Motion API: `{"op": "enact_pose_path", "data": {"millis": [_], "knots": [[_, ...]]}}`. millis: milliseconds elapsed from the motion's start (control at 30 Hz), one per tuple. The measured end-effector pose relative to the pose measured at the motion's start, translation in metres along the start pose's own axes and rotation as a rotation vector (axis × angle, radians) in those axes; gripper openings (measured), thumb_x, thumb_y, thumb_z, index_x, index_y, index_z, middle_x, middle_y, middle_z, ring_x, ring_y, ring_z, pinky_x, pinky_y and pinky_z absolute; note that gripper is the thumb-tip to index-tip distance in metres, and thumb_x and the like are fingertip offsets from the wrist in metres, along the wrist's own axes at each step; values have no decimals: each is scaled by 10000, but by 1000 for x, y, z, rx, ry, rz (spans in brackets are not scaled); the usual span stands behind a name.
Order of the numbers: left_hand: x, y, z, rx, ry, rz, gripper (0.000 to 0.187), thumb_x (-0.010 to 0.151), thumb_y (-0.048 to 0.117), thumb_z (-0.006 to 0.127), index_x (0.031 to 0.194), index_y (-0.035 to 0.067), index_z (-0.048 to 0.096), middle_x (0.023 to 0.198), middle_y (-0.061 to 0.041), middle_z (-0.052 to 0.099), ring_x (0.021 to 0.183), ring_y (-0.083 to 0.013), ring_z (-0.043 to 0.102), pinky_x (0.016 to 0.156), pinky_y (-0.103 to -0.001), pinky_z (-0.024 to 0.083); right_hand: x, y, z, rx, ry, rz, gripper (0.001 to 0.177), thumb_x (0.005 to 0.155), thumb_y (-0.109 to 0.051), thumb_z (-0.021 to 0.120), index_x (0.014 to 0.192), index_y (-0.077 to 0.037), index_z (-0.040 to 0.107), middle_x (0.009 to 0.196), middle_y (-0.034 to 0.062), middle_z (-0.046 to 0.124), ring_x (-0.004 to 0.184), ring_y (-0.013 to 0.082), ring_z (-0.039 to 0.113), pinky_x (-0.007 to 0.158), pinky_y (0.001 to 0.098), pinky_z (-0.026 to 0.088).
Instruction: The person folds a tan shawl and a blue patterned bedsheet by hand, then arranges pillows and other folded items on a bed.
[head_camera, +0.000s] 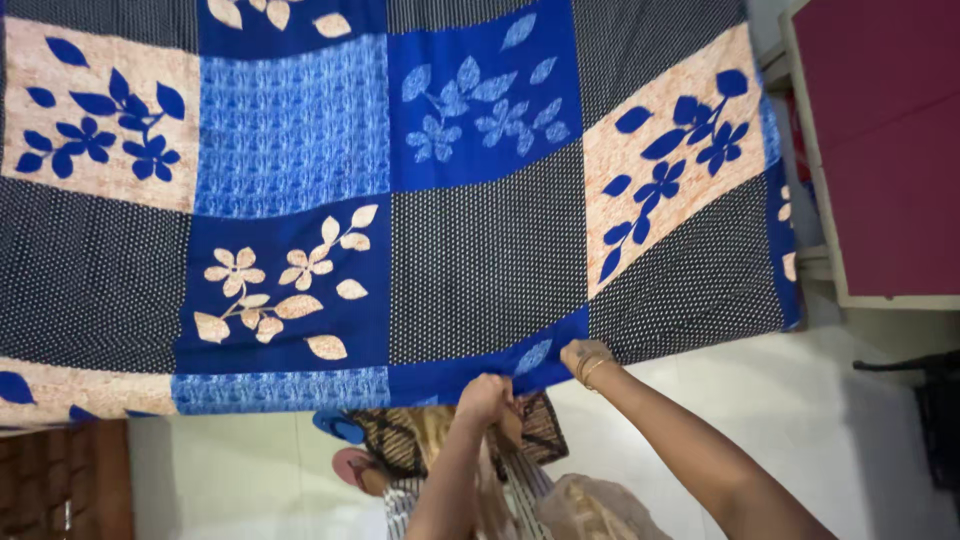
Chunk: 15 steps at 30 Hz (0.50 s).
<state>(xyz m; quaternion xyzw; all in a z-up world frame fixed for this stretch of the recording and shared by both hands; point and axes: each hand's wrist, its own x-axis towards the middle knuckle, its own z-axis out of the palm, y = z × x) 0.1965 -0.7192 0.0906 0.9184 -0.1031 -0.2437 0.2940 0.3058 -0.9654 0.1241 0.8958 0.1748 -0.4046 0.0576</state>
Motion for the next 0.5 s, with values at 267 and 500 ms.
{"op": "enact_pose_path", "data": {"millis": [267, 500], "knots": [[-21, -33, 27, -640, 463, -441, 333, 845, 211, 691, 1144, 75, 635, 1170, -164, 640, 1089, -366, 606, 929, -501, 472, -4, -39, 68, 1134, 103, 17, 300, 886, -268, 667, 1117, -84, 724, 1058, 149, 782, 969, 356, 732, 845, 437, 579], [-56, -43, -32, 234, 74, -169, 659, 885, 341, 653, 1451, 50, 482, 1469, -147, 519, 1384, -373, 447, 1155, -572, 306, -21, -103, 55, 299, 250, -88, 646, 883, -421, 644, 1424, -92, 516, 1468, 171, 513, 1358, 359, 476, 1163, 468, 367]]}}
